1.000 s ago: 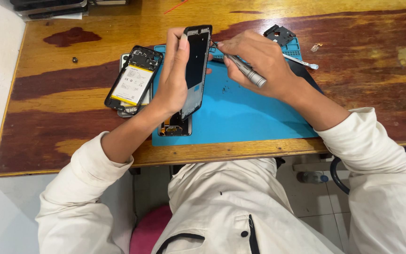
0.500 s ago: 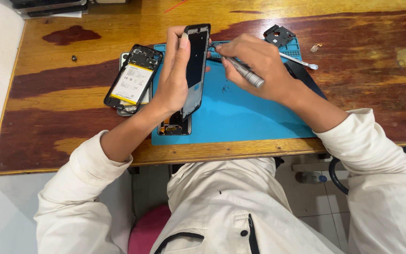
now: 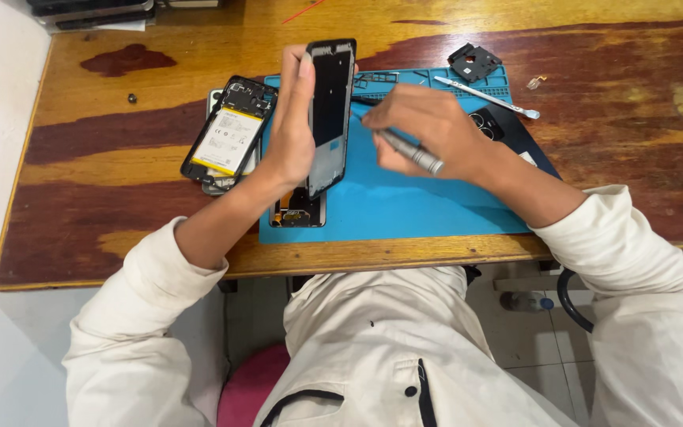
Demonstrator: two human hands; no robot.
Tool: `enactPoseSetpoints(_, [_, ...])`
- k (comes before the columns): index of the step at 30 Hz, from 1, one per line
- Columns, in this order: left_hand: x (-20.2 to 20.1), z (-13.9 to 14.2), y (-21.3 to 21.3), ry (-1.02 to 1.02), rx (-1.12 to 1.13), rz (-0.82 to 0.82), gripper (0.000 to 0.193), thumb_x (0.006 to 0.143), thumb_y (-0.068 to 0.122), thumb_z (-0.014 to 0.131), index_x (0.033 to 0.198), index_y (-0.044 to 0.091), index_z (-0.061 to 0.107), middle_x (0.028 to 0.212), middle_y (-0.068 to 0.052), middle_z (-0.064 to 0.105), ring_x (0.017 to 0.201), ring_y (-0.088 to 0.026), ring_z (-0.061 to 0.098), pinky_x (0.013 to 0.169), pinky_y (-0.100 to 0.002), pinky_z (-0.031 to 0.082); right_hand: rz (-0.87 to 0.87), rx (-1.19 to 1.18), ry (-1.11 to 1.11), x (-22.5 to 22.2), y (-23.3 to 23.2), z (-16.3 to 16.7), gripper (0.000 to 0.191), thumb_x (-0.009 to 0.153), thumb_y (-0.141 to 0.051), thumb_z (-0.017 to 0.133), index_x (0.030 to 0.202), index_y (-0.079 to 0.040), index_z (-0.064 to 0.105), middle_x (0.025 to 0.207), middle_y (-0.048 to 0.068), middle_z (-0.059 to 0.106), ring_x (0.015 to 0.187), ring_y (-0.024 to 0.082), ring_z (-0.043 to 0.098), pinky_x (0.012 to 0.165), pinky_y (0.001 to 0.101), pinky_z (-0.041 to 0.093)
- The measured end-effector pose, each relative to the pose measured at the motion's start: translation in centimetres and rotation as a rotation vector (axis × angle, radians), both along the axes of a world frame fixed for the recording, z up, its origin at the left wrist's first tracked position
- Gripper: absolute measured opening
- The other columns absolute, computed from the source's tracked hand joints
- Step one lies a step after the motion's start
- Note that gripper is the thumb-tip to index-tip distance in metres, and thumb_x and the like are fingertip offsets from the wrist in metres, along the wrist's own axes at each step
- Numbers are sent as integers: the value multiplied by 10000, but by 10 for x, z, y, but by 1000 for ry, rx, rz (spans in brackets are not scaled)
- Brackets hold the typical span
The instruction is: The person disassembles two smartphones on a blue mat, using a screwdriver and a metal prying tool to remove back covers, batteries, and internal components. They separate the frames and circuit boards, then place the parts on the mat.
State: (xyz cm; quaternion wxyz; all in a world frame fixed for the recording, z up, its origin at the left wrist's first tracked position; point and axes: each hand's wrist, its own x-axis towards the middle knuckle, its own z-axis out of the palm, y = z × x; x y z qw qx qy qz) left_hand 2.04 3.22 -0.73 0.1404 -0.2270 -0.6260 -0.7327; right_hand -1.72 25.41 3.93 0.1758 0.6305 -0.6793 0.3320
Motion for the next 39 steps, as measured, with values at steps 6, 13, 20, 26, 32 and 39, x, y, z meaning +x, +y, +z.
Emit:
enactPoseSetpoints(6, [-7, -3, -4, -129, 97, -33, 365, 1143, 483, 311, 1232, 145, 417, 1228, -85, 615, 1073, -153, 654, 907, -343, 608, 85, 148, -131, 6, -4, -7, 167, 865, -6, 736, 1000, 0, 639, 869, 137, 660, 778, 307, 661, 691, 402, 533])
enactPoseSetpoints(13, [-8, -6, -4, -146, 95, -1, 374, 1135, 500, 323, 1227, 149, 414, 1203, -78, 606, 1044, -149, 644, 867, -347, 606, 74, 283, -244, 10, -3, -16, 133, 877, -38, 708, 987, 5, 646, 824, 128, 683, 702, 299, 675, 623, 404, 523])
enactPoseSetpoints(20, [-8, -6, -3, -135, 69, 13, 376, 1139, 512, 313, 1237, 163, 412, 1200, -62, 601, 1042, -142, 644, 862, -339, 607, 173, 272, -248, 11, -3, -15, 141, 866, -44, 715, 970, 2, 632, 961, 148, 718, 795, 312, 697, 701, 399, 554])
enactPoseSetpoints(26, [-7, -5, -3, -122, 48, 10, 396, 1135, 526, 312, 1270, 167, 413, 1198, -56, 594, 1044, -136, 640, 865, -337, 603, 164, 274, -228, 13, -5, -15, 132, 862, -47, 723, 962, 2, 652, 1014, 158, 732, 871, 321, 712, 754, 404, 570])
enactPoseSetpoints(32, [-7, -5, -4, -117, 25, 15, 400, 1138, 533, 303, 1261, 170, 416, 1204, -52, 599, 1050, -131, 643, 866, -333, 611, 170, 275, -217, 12, -6, -15, 129, 864, -54, 723, 957, 1, 652, 1026, 161, 734, 887, 326, 715, 769, 408, 575])
enactPoseSetpoints(39, [-7, -6, -4, -115, 43, 8, 379, 1147, 517, 305, 1252, 170, 415, 1200, -50, 600, 1045, -130, 644, 863, -327, 608, 174, 274, -212, 12, -5, -16, 137, 866, -55, 724, 969, 3, 654, 1028, 168, 731, 896, 331, 715, 776, 407, 578])
